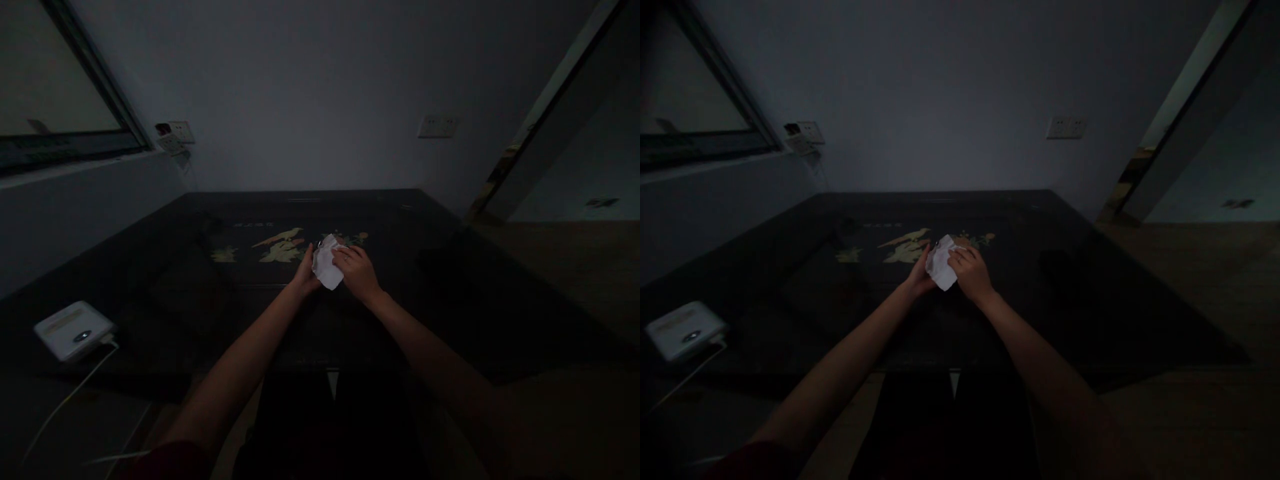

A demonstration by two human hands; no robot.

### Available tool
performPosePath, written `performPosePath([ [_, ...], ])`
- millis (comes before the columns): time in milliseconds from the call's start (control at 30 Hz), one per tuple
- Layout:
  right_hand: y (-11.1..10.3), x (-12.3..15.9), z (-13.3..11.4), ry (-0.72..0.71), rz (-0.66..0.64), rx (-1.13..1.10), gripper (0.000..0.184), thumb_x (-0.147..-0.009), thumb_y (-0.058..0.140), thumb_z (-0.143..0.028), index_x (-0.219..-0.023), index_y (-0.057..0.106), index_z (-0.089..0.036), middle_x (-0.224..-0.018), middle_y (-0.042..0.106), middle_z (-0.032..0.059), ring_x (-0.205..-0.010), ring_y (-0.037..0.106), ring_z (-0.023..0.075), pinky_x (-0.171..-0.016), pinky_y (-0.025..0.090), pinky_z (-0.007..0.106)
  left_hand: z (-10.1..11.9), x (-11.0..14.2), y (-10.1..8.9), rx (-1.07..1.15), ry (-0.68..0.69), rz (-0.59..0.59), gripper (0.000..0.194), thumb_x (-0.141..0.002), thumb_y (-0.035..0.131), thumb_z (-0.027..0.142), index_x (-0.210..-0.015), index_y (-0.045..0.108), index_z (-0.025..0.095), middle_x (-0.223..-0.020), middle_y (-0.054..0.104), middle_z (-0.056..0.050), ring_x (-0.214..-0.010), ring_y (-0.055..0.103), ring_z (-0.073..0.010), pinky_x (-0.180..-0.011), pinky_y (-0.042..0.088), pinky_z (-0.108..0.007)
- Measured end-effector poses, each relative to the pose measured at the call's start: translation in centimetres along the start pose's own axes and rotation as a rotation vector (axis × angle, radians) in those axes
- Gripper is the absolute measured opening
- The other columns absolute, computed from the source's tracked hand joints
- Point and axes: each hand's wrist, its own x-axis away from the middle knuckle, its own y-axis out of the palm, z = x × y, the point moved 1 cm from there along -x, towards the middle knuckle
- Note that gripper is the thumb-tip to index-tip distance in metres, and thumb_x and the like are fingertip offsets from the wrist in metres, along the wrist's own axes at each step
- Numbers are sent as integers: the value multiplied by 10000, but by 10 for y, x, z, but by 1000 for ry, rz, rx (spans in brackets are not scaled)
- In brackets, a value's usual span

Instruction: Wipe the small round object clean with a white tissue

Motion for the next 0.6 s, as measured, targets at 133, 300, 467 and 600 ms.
performPosePath([
  [133,3,0,-11,7,-91,56,352,-875,459,-57,-1178,615,-144,-1254,634,140,-1179,542,249,-1053,337,456,-1,0,1,-30,23,38,515,-962,329,465,-1196,597,93,-935,727,-110,-904,677,-218,-898,482,-323],
  [300,1,1,-20,7,-172,75,456,-851,528,-140,-1307,523,-146,-1292,590,154,-1211,499,287,-1116,248,513,-2,1,0,-68,47,117,472,-964,353,452,-1156,618,113,-892,722,-91,-868,673,-201,-871,494,-312],
  [467,6,0,-21,32,-154,113,361,-944,438,-274,-1255,566,-140,-1224,623,156,-1161,518,282,-1127,218,548,-3,-2,-5,-151,76,144,463,-945,391,479,-1135,630,131,-888,712,-93,-839,668,-212,-811,508,-323],
  [600,11,1,-19,33,-171,121,344,-956,424,-288,-1212,591,-129,-1247,610,162,-1192,494,294,-1129,192,596,-4,-4,-6,-230,103,143,468,-916,434,526,-1091,647,148,-901,710,-92,-810,665,-205,-741,514,-304],
])
